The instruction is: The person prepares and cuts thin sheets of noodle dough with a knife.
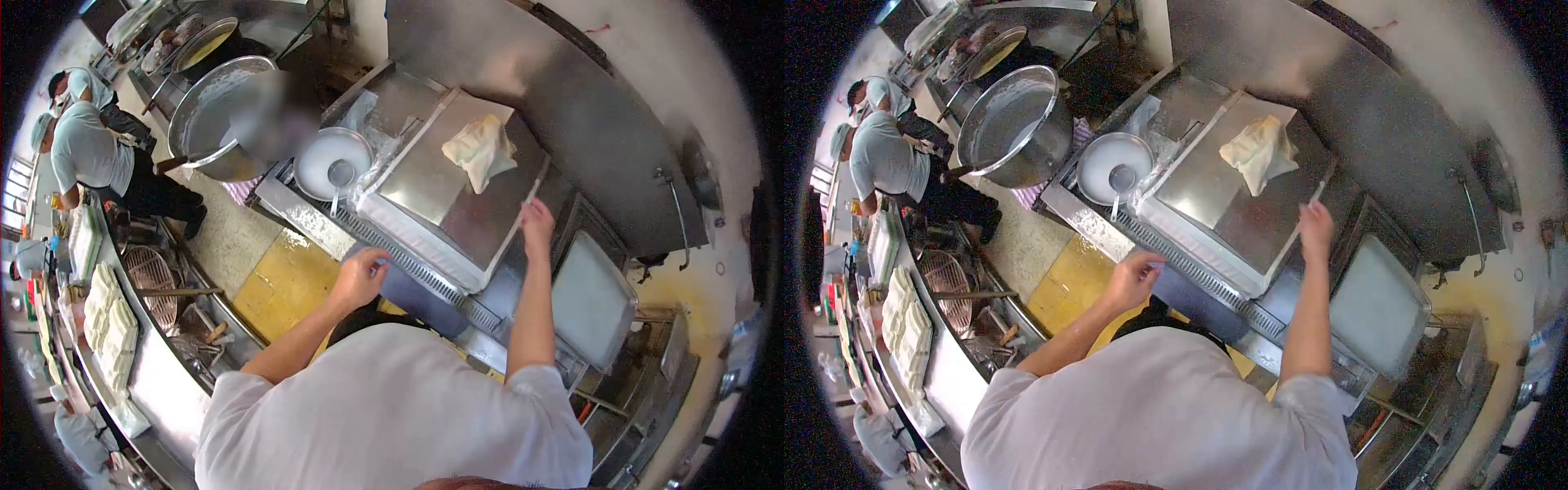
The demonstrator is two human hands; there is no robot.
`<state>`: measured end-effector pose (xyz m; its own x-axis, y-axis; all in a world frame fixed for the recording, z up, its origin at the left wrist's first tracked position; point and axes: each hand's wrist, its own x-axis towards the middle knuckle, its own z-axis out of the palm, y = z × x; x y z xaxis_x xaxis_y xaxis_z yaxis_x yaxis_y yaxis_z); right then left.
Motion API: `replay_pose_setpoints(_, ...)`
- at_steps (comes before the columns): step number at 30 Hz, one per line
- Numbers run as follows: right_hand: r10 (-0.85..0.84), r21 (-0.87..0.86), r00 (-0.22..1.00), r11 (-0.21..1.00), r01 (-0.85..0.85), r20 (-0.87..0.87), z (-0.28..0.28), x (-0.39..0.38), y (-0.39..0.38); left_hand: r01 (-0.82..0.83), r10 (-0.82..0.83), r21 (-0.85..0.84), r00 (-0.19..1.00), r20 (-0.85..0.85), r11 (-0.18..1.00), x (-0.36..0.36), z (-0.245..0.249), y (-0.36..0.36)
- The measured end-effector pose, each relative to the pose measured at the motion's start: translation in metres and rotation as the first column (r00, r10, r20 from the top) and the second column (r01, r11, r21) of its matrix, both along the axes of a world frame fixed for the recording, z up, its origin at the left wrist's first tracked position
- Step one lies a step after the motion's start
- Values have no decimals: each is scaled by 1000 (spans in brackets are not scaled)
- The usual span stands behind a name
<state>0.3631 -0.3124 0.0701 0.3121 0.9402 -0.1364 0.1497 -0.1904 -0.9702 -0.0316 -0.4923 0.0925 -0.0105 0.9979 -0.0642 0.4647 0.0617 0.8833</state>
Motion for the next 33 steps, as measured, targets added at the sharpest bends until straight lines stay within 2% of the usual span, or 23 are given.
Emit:
replay_pose_setpoints(2, -180, -74, 980, 980, 186, 91, -38, 79, -54, 79, -80, 26, 997, 26, 997, 26, 0, -14)
replay_pose_setpoints(3, -251, 19, 895, 965, 262, 370, -78, 131, -72, 74, -75, 26, 997, 17, 997, 38, 0, -21)
replay_pose_setpoints(4, -238, 62, 675, 960, 275, 699, -51, 140, -105, 121, -122, 34, 992, 12, 992, 50, -1, -28)
replay_pose_setpoints(5, -214, 48, 569, 955, 291, 794, -65, 168, -128, 168, -168, 40, 986, 4, 985, 61, -1, -34)
replay_pose_setpoints(6, -180, 36, 453, 951, 308, 873, -90, 208, -143, 159, -159, 41, 987, -8, 986, 73, 1, -40)
replay_pose_setpoints(10, 21, -146, 417, 952, 269, 909, -165, 295, -165, 163, -164, -29, 986, -23, 986, 115, -1, -67)
replay_pose_setpoints(11, -211, -327, 952, 904, 276, 221, -139, 286, -170, 146, -146, -78, 989, 3, 986, 123, -6, -71)
replay_pose_setpoints(12, -405, -448, 679, 885, 124, -612, -109, 269, -172, 136, -137, -77, 991, -6, 988, 129, -9, -75)
replay_pose_setpoints(13, -395, -446, 680, 888, 111, -618, -89, 253, -170, 98, -98, -84, 995, -2, 992, 134, -13, -78)
replay_pose_setpoints(15, -268, -374, 487, 918, -133, -831, -61, 215, -161, 39, -39, -85, 999, 1, 996, 142, -20, -82)
replay_pose_setpoints(17, -163, -282, 335, 894, -348, -928, -54, 164, -152, -64, 170, -448, 965, 200, 892, 144, -27, -84)
replay_pose_setpoints(18, -113, -256, 325, 860, -441, -939, -38, 127, -151, -83, 188, -442, 962, 199, 893, 144, -34, -83)
replay_pose_setpoints(21, 74, -188, 383, 775, -603, -921, -7, -1, -171, -150, 454, -585, 787, 418, 797, 142, -56, -78)
replay_pose_setpoints(22, 250, -36, 277, 679, -733, -928, -17, -39, -176, -201, 616, -651, 603, 506, 732, 140, -62, -76)
replay_pose_setpoints(23, 353, -32, 331, 641, -767, -875, 0, -79, -194, -229, 739, -717, 376, 559, 658, 133, -71, -75)
replay_pose_setpoints(25, 694, 22, 360, 475, -880, -624, 13, -143, -227, -158, 641, -626, 303, 705, 763, 105, -85, -81)
replay_pose_setpoints(26, 875, 43, 290, 331, -943, -387, 3, -166, -235, -169, 647, -625, 149, 748, 762, 93, -75, -83)
replay_pose_setpoints(27, 891, 45, 249, 286, -957, -379, -7, -182, -240, -182, 631, -622, -11, 776, 761, 81, -61, -88)
replay_pose_setpoints(28, 954, 64, 290, 286, -956, 78, -18, -198, -246, -214, 670, -672, -91, 736, 709, 77, -8, -100)
replay_pose_setpoints(29, 809, 104, 281, 267, -958, 516, -27, -213, -253, -253, 659, -667, -130, 741, 700, 62, -6, -111)
replay_pose_setpoints(31, 819, 29, 134, 142, -989, 557, -25, -236, -247, -187, 480, -500, -145, 865, 846, 30, -14, -141)
replay_pose_setpoints(32, 811, -109, 87, 182, -977, 579, -10, -248, -251, -278, 546, -539, -60, 836, 795, 16, -24, -153)
replay_pose_setpoints(33, 799, -244, 34, 224, -944, 600, 3, -262, -255, -328, 541, -542, -101, 835, 774, 2, -23, -167)
